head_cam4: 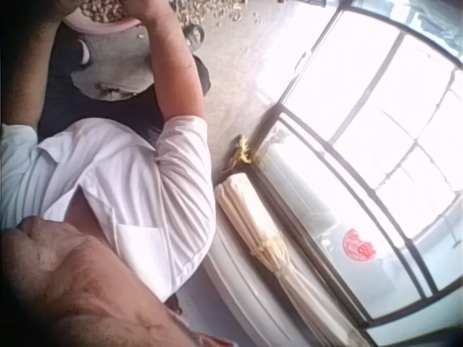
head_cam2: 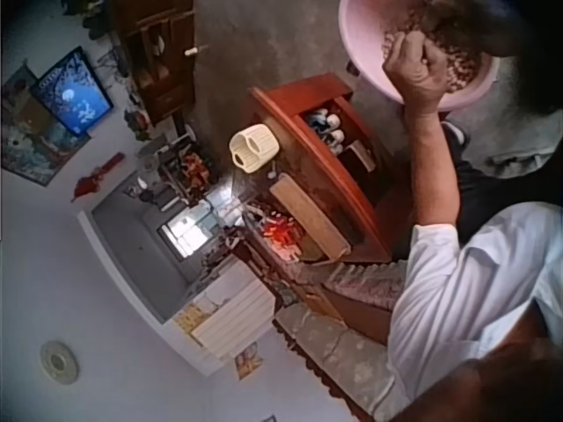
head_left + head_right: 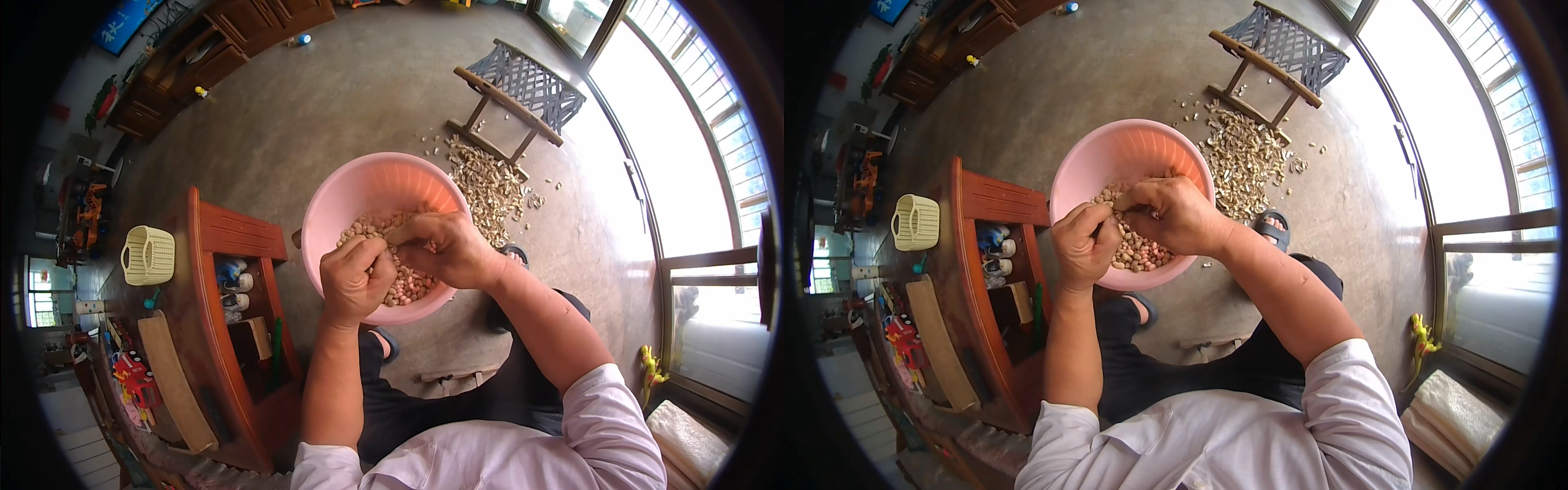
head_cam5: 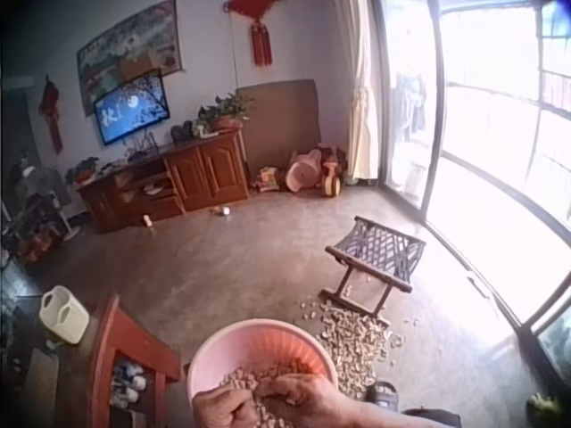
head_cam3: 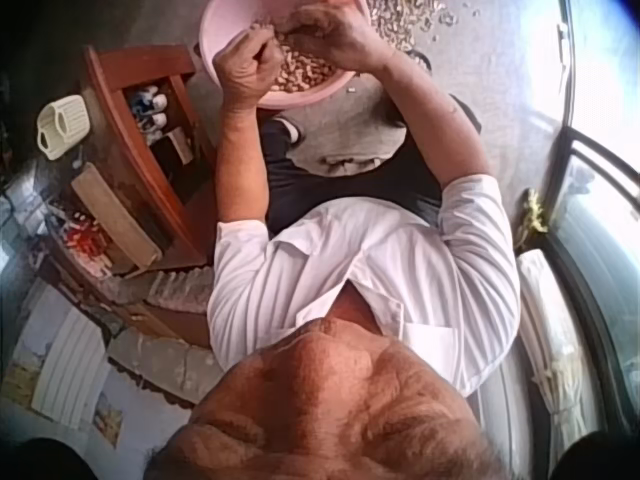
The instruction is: The person sits on the floor and peels pistachios by hand, placing the kernels into a pink bowl and discarding the shells onto the floor. The task continues throughout the clip with repetitive hand motions.
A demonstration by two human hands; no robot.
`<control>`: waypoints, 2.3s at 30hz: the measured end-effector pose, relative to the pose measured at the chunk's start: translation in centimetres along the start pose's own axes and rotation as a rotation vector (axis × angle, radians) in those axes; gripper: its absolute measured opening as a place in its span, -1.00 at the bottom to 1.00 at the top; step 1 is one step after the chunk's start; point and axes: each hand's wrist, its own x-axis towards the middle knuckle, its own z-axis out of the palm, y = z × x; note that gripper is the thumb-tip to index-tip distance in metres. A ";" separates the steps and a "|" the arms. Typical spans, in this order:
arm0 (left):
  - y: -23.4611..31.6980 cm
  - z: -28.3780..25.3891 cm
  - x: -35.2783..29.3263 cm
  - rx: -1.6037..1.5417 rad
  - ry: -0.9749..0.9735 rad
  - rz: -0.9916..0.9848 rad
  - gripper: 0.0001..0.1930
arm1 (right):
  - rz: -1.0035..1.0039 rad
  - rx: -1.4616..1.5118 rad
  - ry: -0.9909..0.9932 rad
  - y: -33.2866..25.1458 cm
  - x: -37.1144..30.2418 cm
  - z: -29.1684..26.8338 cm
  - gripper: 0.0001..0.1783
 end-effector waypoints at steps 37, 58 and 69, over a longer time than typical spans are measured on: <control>-0.4 0.7 -0.7 0.123 -0.151 0.011 -0.80 | 0.084 -0.095 -0.158 0.1 0.0 -1.6 -0.85; -0.2 -0.1 -0.4 -0.001 -0.254 -0.064 -0.83 | 0.104 -0.152 -0.248 -0.2 0.2 -2.2 -0.88; 1.1 4.2 0.8 -0.109 -0.182 -0.087 -0.93 | 0.315 -0.152 -0.187 -0.7 -1.1 -6.0 -0.84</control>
